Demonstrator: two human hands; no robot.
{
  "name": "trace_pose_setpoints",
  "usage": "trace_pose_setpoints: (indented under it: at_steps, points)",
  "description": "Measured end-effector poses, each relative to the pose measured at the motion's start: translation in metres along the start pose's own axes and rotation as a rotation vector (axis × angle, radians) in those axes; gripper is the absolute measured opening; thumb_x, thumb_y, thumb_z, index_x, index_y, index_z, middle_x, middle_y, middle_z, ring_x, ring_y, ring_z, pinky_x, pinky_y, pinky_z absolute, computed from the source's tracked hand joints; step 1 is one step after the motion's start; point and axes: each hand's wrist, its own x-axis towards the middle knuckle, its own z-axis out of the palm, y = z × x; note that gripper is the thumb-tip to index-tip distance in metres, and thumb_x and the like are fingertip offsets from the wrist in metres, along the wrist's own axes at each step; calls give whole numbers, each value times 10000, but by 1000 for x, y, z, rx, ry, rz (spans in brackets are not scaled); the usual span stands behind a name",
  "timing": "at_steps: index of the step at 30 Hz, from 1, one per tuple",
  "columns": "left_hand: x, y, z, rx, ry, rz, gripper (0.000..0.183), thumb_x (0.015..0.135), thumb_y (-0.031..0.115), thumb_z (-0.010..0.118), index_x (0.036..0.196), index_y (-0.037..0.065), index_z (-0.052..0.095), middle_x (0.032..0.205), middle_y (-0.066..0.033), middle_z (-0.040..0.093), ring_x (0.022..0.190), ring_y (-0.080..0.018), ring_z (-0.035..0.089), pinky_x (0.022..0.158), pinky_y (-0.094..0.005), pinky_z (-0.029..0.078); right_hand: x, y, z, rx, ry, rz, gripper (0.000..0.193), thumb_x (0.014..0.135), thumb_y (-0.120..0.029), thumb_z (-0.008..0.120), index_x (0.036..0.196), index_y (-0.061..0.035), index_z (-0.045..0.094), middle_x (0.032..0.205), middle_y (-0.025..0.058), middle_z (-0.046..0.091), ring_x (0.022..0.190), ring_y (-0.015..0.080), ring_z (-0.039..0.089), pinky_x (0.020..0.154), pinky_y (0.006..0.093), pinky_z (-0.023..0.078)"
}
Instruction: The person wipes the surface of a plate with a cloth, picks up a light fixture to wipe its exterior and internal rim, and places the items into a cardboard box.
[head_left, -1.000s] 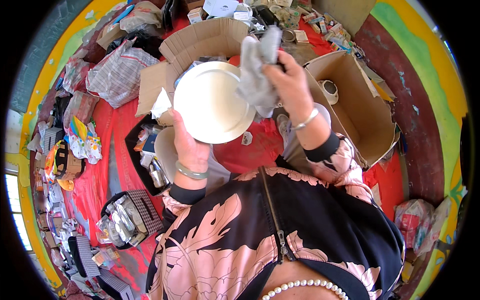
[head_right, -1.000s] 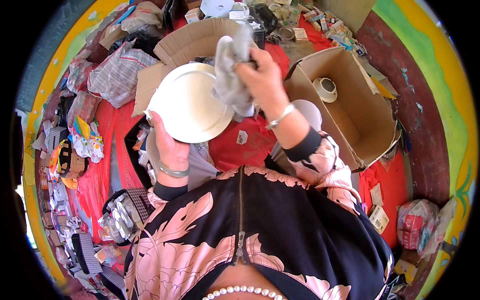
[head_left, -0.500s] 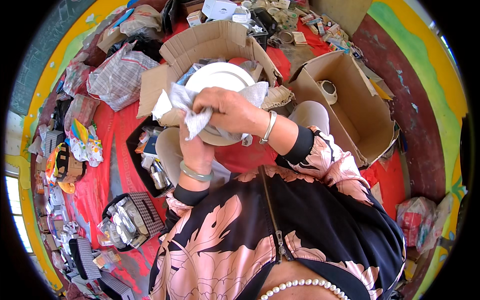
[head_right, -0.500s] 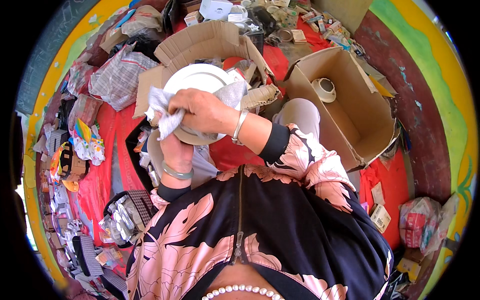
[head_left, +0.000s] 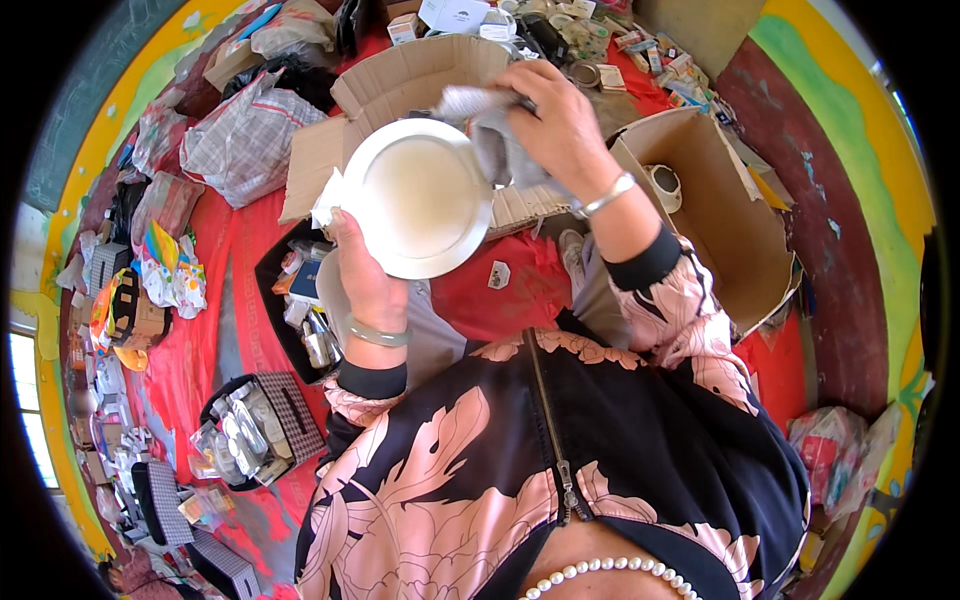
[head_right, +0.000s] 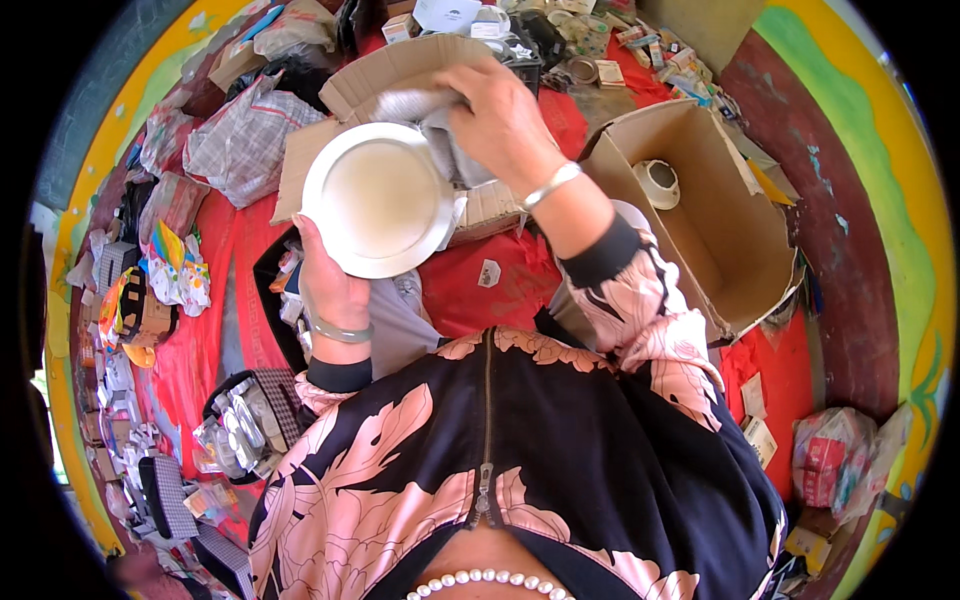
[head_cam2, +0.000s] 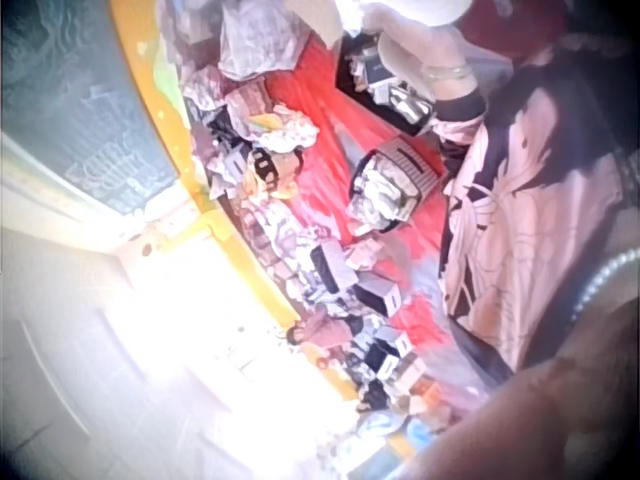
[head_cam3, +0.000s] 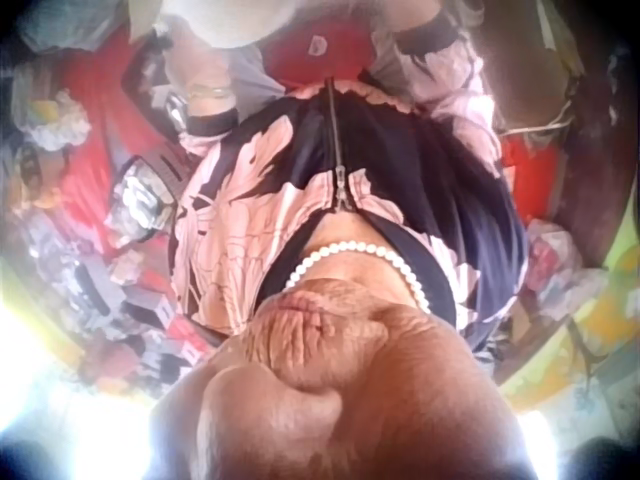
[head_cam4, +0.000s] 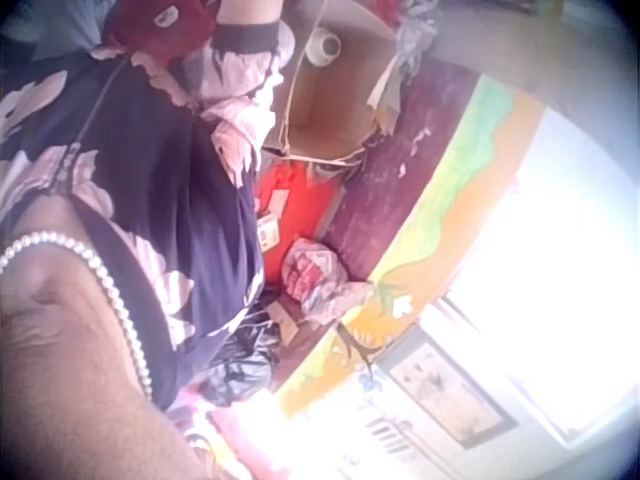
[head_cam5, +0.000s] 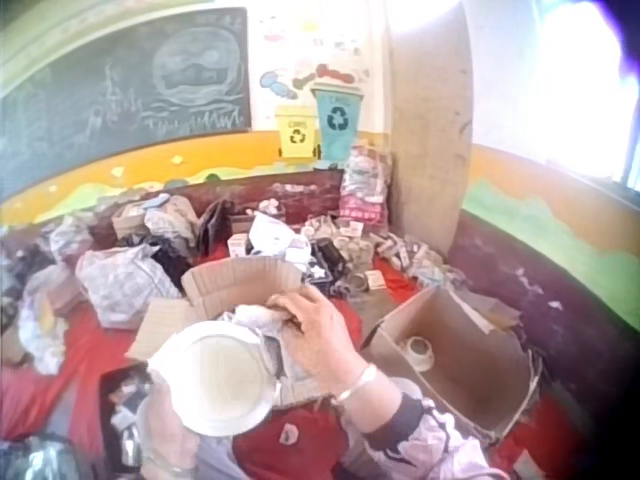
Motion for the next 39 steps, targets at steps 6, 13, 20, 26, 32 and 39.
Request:
trace_pose_setpoints:
  at_steps: [6, 13, 20, 26, 32, 39]
  points:
    - [-9, -19, 22, 199, -52, 91, 577, 954, 445, 430, 1333, 14, 374, 1241, -106, 503, 1113, -198, 510, 942, -330, 425, -11, -38, 61, 42, 192, -70, 371, 667, 60, 520, 984, -79, 655, 1011, 134, 589, 945, 314, 556, 842, 381, 453]
    - [-5, -12, 10, -31, 57, -108, 644, 942, 550, 338, 1315, 26, 378, 1290, -120, 466, 1176, -236, 475, 989, -366, 387, -35, -66, 60, 423, -323, -81, 313, 659, 40, 506, 909, -74, 655, 949, 110, 621, 922, 320, 574, 806, 384, 467]
    - [2, 4, -2, -46, 13, -9, 577, 970, 440, 365, 1363, 19, 335, 1352, -125, 441, 1214, -260, 462, 1010, -391, 384, 2, -9, -21, -95, -628, -194, 228, 601, -31, 574, 801, -70, 675, 821, 120, 639, 835, 318, 604, 749, 390, 486]
    - [11, 2, 9, -109, -81, -11, 487, 972, 334, 424, 1318, -7, 392, 1305, -130, 484, 1183, -246, 488, 1000, -387, 400, 43, -31, -15, -82, 122, -514, 226, 660, -15, 560, 841, -103, 662, 858, 62, 626, 850, 276, 589, 734, 370, 481]
    - [8, 2, 25, -5, -79, 44, 469, 957, 320, 454, 1271, -26, 423, 1223, -132, 520, 1103, -230, 528, 944, -368, 428, 4, -21, 25, -226, -220, -609, 123, 677, -97, 581, 789, -51, 603, 959, 59, 590, 942, 252, 534, 789, 348, 444]
    - [7, 9, 32, 16, -11, 211, 500, 935, 372, 476, 1250, -15, 437, 1208, -137, 513, 1089, -244, 528, 924, -370, 431, -34, -29, 33, -458, -246, -433, 62, 667, -132, 583, 711, -88, 577, 777, 45, 536, 810, 214, 518, 695, 327, 449]
